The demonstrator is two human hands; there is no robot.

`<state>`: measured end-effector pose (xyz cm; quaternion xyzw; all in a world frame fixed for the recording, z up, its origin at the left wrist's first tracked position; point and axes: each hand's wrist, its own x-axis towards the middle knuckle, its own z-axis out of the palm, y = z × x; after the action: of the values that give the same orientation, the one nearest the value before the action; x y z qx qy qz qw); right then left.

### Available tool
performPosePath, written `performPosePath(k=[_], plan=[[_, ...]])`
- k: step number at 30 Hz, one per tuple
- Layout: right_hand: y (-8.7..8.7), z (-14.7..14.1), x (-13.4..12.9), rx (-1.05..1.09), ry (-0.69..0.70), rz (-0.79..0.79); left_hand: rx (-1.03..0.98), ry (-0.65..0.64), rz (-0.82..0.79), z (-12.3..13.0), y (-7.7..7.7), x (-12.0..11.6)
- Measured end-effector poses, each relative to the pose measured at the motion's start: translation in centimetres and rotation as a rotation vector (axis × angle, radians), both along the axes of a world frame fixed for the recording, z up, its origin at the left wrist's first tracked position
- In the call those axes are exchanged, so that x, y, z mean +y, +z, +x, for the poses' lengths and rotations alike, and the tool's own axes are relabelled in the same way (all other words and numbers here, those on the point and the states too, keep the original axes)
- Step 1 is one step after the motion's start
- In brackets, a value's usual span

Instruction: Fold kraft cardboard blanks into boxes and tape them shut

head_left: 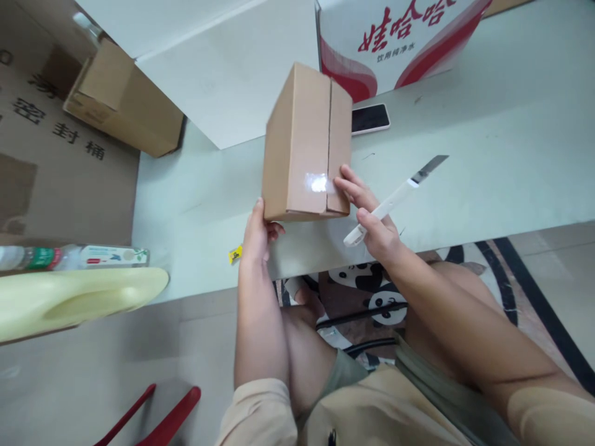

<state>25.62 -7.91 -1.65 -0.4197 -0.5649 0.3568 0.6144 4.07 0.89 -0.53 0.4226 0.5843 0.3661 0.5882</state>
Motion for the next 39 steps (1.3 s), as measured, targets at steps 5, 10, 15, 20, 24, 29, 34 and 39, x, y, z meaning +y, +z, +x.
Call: performPosePath(k=[5, 10, 15, 20, 24, 29, 34, 39], plan=[[0.1, 0.3, 0.1, -0.011, -0.049, 0.015, -0.019, -0.064, -0.056, 0.7, 0.1, -0.5], [0.4, 0.5, 0.0, -0.024, -0.08, 0.048, -0.042, -0.184, -0.17, 1.0, 0.6, -1.0], [0.4, 0.7, 0.1, 0.011, -0.194, 0.104, 0.059, -0.505, -0.313, 1.3, 1.2, -1.6], [0.6, 0.8, 0.3, -0.037, -0.227, 0.081, 0.397, -0.437, 0.016, 1.0, 1.0, -1.3], [1.0, 0.6, 0.2, -0.137, -0.051, 0.144, 0.393, 0.007, 0.771, 0.4, 1.4, -1.2], [1.7, 0.2, -0.1, -0.217, 0.185, 0.161, 0.395, -0.238, 1.229, 0.2, 2.8, -1.9], [1.4, 0.1, -0.1, 0.042, 0.167, 0.028, 0.494, -0.285, 1.196, 0.4, 1.8, -1.6], [0.4, 0.4, 0.8, 0.374, -0.29, -0.184, 0.483, -0.219, 1.229, 1.1, 1.0, -1.5]])
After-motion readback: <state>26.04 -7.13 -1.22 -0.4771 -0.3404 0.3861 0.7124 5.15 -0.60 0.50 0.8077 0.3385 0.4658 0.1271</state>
